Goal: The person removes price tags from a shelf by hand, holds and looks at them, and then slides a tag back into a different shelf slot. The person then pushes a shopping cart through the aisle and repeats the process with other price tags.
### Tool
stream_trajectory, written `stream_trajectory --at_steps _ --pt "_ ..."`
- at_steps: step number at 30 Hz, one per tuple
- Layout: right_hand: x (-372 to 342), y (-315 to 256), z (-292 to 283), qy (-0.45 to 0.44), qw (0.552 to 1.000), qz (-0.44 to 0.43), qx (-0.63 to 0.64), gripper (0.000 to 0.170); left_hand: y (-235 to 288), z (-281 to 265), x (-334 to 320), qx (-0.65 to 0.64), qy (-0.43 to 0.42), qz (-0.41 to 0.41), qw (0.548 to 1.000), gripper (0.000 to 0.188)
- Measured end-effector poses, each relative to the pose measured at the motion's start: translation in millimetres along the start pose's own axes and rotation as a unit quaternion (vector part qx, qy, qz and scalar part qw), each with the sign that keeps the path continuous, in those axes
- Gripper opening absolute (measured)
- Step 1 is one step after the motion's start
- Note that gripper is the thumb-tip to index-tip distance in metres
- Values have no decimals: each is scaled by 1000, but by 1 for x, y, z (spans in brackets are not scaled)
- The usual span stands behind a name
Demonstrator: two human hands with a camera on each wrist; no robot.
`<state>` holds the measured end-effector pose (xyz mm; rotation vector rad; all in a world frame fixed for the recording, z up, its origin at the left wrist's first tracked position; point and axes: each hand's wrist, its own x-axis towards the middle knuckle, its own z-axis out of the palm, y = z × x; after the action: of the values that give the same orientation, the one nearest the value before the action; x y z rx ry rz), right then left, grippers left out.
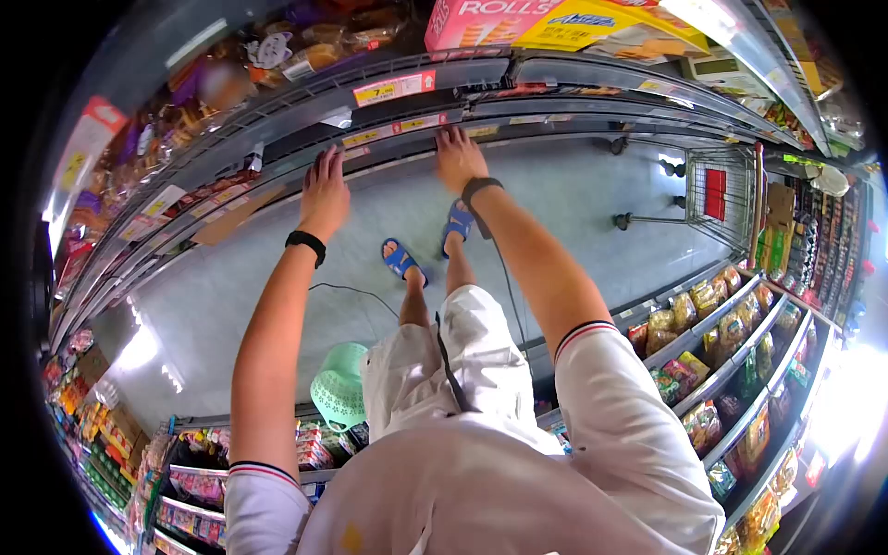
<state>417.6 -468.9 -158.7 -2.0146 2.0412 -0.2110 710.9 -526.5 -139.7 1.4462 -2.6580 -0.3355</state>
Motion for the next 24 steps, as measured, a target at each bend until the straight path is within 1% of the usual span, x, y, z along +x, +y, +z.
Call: stream_trajectory --at_steps 2,5,6,9,12,15,19,24 --pt "5 9 4 55 998 20 1 52 -3 11 5 27 12 8 1000 64" --pt "12 28 18 133 988 -34 -66 53 -7 38 12 61 49 31 996 66" --pt "14 28 14 119 991 -30 -49 51 -8 42 12 66 60 36 995 66" --pt "13 34 13 147 986 -44 -65 53 -12 55 13 83 89 42 992 67" --pt "11 39 21 166 983 -53 -48 55 -20 64 11 110 101 35 988 66" --pt "11 42 28 176 983 -47 -36 56 -27 74 11 118 148 27 982 66" --pt "12 44 33 189 978 -56 -60 54 -31 74 15 114 201 32 972 61" --pt "19 51 37 216 971 -75 -72 51 -31 72 22 130 212 37 968 65"
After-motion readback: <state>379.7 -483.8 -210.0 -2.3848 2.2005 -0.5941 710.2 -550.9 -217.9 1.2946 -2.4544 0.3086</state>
